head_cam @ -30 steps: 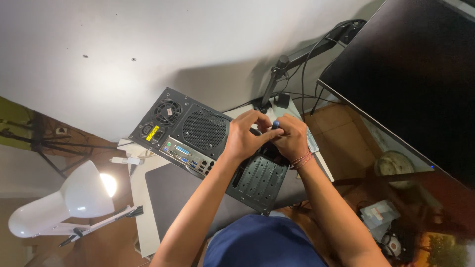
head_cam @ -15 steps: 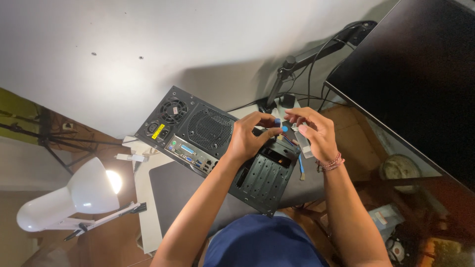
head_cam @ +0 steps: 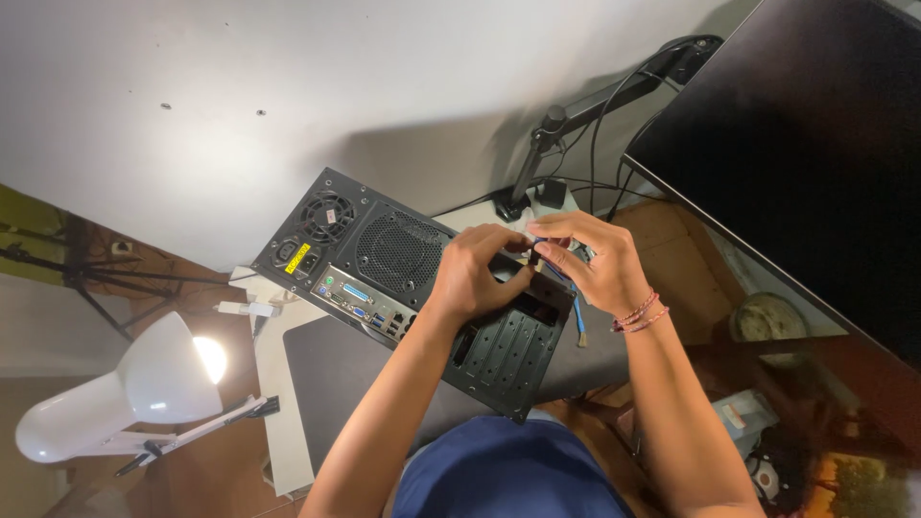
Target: The person works on a desktop computer case at a desk. They rotate the case, unscrew and remove the side panel with a screwdriver, reach inside to handle internal cables and components, then reattach the panel and stand the case upright on the desk.
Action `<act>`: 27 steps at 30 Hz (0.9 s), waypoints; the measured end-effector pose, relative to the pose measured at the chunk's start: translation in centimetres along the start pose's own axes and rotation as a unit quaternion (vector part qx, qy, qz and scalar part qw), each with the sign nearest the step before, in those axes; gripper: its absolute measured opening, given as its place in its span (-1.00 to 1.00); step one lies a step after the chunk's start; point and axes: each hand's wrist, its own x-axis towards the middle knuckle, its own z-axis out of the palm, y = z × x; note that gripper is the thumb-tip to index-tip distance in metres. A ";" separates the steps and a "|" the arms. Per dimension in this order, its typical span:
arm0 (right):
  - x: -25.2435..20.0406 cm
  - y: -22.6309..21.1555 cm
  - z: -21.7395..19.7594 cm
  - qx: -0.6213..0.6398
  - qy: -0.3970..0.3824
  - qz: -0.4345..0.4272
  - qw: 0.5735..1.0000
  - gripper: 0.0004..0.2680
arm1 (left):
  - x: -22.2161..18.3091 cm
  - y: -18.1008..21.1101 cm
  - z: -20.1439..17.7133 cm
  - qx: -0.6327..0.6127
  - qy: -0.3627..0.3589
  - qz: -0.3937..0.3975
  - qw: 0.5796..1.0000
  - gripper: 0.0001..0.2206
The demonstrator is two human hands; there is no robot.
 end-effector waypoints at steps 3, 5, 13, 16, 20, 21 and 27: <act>-0.1 0.0 -0.4 -0.038 -0.017 0.056 0.998 -0.85 | 0.1 0.4 -0.9 0.116 -0.012 0.014 0.993 -0.75; -0.1 -0.2 -0.5 -0.023 -0.016 0.047 0.999 -0.86 | 0.1 0.1 -0.9 0.111 -0.022 0.015 0.993 -0.72; -0.2 0.2 -0.5 -0.027 -0.010 0.041 0.999 -0.88 | 0.0 -0.7 -0.9 0.117 -0.108 0.001 0.987 -0.72; 0.1 0.4 -0.4 -0.067 -0.007 0.044 0.997 -0.86 | 0.0 -0.7 -1.1 0.109 -0.110 0.001 0.988 -0.69; 0.6 -0.2 0.1 -0.071 -0.004 0.022 0.997 -0.85 | -0.2 -0.8 -1.1 0.114 -0.116 -0.008 0.987 -0.69; 0.7 -0.5 0.3 -0.081 -0.002 0.014 0.997 -0.84 | -0.2 -0.8 -1.1 0.112 -0.114 -0.005 0.987 -0.68; 0.4 0.1 1.0 -0.131 0.058 -0.007 0.990 -0.74 | -0.1 -0.1 -1.2 0.130 -0.119 -0.015 0.984 -0.64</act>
